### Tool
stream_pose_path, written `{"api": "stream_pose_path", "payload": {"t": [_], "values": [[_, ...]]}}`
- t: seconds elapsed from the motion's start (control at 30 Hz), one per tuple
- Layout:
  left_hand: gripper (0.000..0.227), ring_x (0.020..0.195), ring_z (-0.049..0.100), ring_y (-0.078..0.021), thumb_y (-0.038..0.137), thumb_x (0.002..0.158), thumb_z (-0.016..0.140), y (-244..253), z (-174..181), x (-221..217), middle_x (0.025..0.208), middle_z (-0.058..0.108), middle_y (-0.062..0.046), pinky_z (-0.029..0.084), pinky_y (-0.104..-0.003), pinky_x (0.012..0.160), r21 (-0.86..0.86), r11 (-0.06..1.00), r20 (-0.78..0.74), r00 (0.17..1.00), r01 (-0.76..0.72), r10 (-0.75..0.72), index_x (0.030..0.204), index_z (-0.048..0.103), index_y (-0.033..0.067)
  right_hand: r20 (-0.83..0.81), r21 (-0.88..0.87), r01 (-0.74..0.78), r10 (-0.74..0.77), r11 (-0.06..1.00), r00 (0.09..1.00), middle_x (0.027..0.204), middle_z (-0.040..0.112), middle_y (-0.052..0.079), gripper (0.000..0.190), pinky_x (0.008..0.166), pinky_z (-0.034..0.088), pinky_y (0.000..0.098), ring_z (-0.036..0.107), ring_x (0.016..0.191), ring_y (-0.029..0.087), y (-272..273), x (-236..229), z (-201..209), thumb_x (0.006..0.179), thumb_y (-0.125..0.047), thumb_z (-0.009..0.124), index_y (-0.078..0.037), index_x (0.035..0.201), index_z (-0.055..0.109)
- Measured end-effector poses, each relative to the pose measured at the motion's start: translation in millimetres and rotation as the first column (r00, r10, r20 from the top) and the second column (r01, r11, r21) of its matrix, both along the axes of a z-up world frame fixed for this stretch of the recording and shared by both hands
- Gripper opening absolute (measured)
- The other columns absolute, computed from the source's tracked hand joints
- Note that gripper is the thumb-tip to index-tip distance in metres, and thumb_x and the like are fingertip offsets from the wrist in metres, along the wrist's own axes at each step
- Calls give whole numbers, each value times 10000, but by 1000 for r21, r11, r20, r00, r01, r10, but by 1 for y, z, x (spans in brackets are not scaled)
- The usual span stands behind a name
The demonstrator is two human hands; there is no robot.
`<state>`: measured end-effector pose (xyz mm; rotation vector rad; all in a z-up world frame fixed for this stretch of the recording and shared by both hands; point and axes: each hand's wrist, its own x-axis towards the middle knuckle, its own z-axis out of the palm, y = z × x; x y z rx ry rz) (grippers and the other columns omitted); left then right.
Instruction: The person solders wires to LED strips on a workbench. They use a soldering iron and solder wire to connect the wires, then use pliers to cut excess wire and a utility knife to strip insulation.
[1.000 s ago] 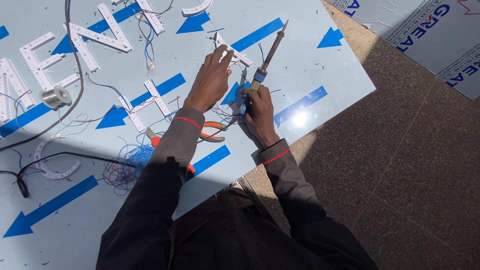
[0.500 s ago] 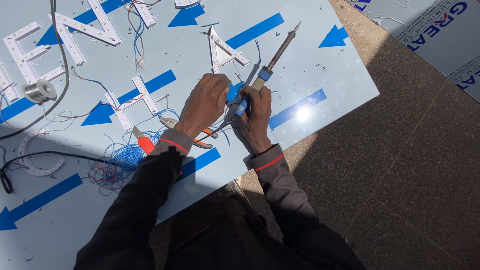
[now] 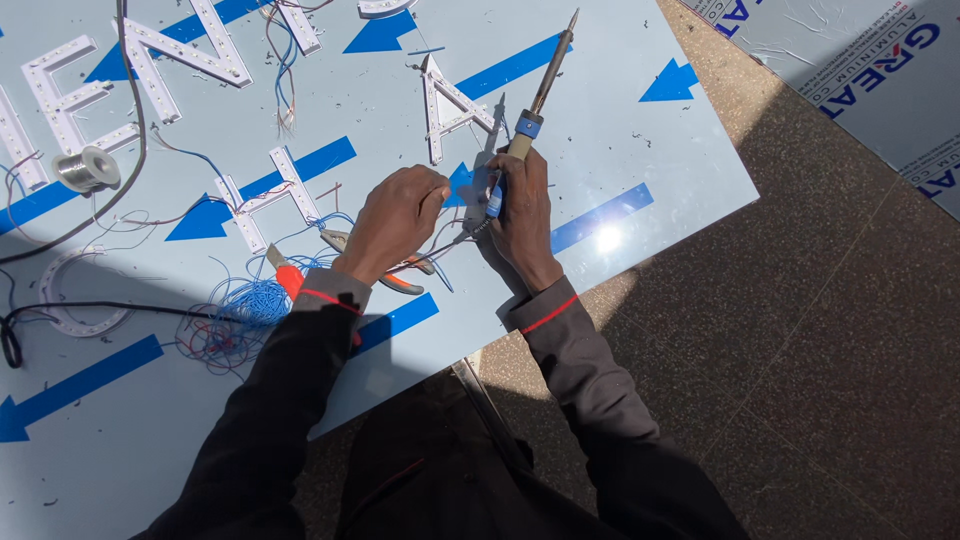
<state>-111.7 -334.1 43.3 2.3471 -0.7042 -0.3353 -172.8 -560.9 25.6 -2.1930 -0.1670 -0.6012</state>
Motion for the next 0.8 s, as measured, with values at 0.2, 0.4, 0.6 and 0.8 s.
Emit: {"api": "stream_pose_path", "payload": {"t": [0.2,0.4,0.6,0.8], "values": [[299,1148,707,-211,164,1148,699,4,-4,54,1257,692,-81,612,-292,842,-93,974,52,976,-208,213,1419,785,72,-115,-51,-64,58,997,992,1278,498,157,339,818,512,548,620,1021,434,-2,25,15,1107,-47,616,-209,1369,474],[178,1062,712,-337,-21,1087,732,-17,32,50,1105,651,-192,615,-431,850,-181,952,-22,969,-246,246,1243,808,-61,-66,-101,8,-14,995,998,1203,505,133,285,780,518,492,649,960,371,-10,25,-16,1125,-240,678,-228,1342,494],[139,935,685,-229,53,1041,729,-8,8,90,976,648,-78,564,-366,793,-188,964,-213,966,-189,148,1156,802,25,38,-131,23,-18,991,999,1215,538,132,249,802,542,483,621,1021,364,2,46,-5,1127,-216,646,-211,1338,514],[180,806,627,-154,73,1007,685,-10,36,107,921,627,-59,503,-414,761,-175,974,-338,938,-141,75,1120,815,20,17,-168,41,-38,985,999,1176,551,120,235,829,567,486,619,1047,362,5,50,-6,1119,-210,637,-207,1330,535]]}}
